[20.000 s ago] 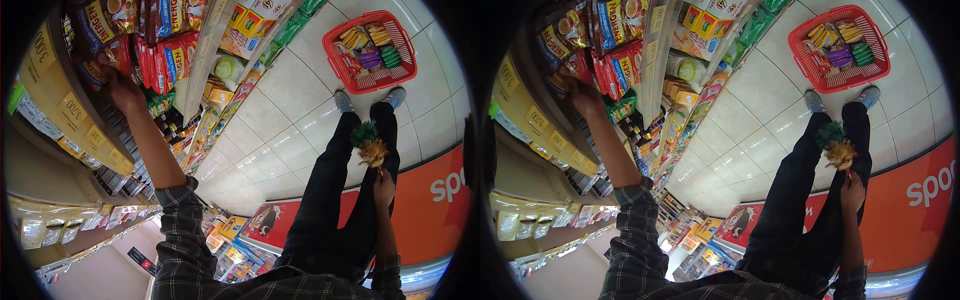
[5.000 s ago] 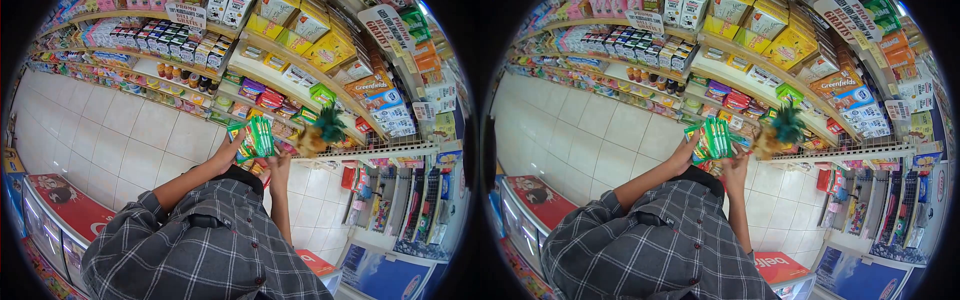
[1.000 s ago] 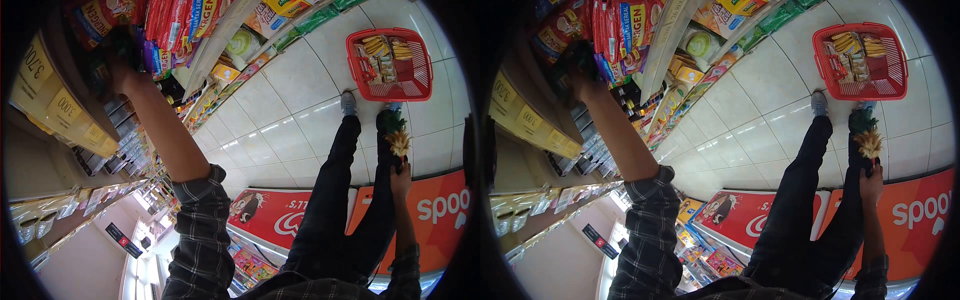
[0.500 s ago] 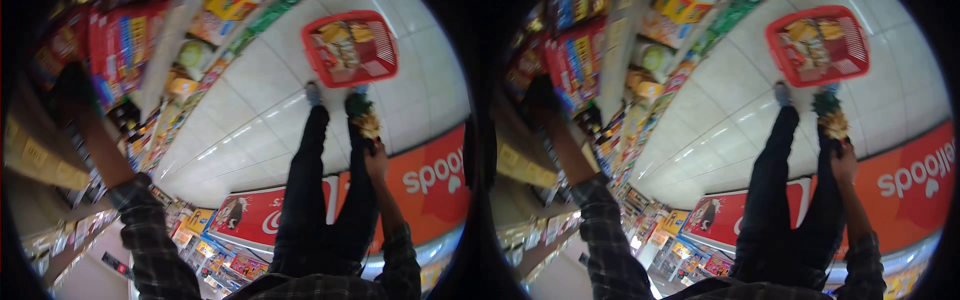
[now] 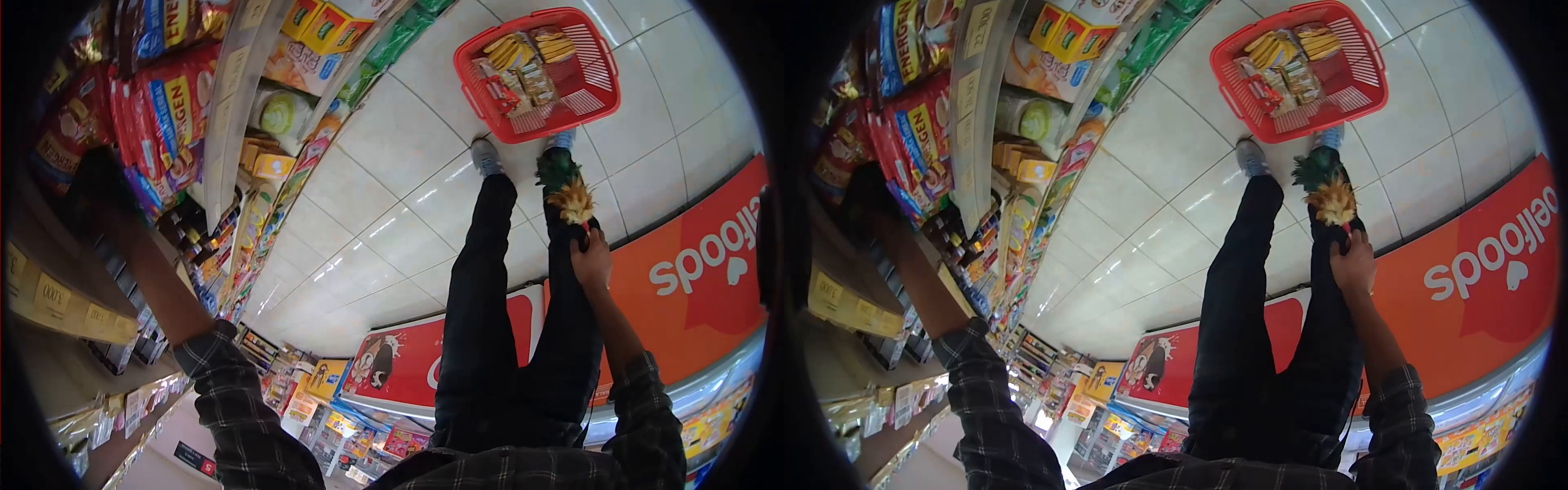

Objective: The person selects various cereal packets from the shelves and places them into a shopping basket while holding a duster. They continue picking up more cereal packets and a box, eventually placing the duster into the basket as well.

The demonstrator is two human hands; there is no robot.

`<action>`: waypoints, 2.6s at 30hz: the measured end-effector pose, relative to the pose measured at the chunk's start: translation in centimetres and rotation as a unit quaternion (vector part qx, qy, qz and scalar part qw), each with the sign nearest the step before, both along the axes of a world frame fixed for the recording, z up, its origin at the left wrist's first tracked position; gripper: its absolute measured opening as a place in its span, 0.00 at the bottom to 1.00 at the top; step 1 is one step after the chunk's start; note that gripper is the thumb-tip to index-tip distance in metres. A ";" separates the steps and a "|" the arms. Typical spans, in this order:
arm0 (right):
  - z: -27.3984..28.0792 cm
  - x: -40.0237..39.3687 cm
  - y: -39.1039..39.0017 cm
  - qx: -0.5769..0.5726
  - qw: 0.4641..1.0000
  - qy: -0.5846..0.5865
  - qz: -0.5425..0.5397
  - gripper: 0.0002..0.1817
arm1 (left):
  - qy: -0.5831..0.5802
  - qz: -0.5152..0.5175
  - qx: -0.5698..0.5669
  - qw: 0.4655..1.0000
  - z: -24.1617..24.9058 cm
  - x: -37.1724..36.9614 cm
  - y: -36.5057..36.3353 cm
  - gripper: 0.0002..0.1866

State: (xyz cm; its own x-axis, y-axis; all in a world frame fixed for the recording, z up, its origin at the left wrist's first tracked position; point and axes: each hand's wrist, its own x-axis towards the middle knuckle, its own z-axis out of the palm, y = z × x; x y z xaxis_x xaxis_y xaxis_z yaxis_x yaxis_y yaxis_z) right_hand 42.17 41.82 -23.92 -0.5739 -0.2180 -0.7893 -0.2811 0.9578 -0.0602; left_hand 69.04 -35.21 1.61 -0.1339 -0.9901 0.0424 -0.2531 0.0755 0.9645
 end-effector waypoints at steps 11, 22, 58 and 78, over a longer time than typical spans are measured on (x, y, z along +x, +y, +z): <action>0.0 0.4 0.1 0.002 1.000 0.010 -0.005 0.19 | -0.385 -0.113 -0.182 0.898 2.3 1.4 12.2 0.32; -1.1 1.8 1.2 -0.044 0.998 0.039 0.029 0.20 | -0.650 -0.113 -0.340 0.671 -0.3 -1.3 17.0 0.40; -2.8 3.5 8.9 0.002 0.989 0.009 -0.151 0.16 | -0.339 -0.502 0.003 0.796 -52.0 -22.3 46.8 0.29; -1.2 -1.0 9.4 0.029 0.991 0.009 -0.133 0.17 | -0.420 -0.373 0.025 0.827 -60.6 -32.6 43.9 0.45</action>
State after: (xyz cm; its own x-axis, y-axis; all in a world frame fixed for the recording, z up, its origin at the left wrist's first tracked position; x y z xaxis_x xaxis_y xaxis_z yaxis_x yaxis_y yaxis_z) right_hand 41.16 51.21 -25.14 -0.6192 -0.0113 -0.7851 -0.0190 0.9998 0.0006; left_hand 36.47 8.73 -59.04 -0.6698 -0.6162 -0.4144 -0.7361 0.4777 0.4794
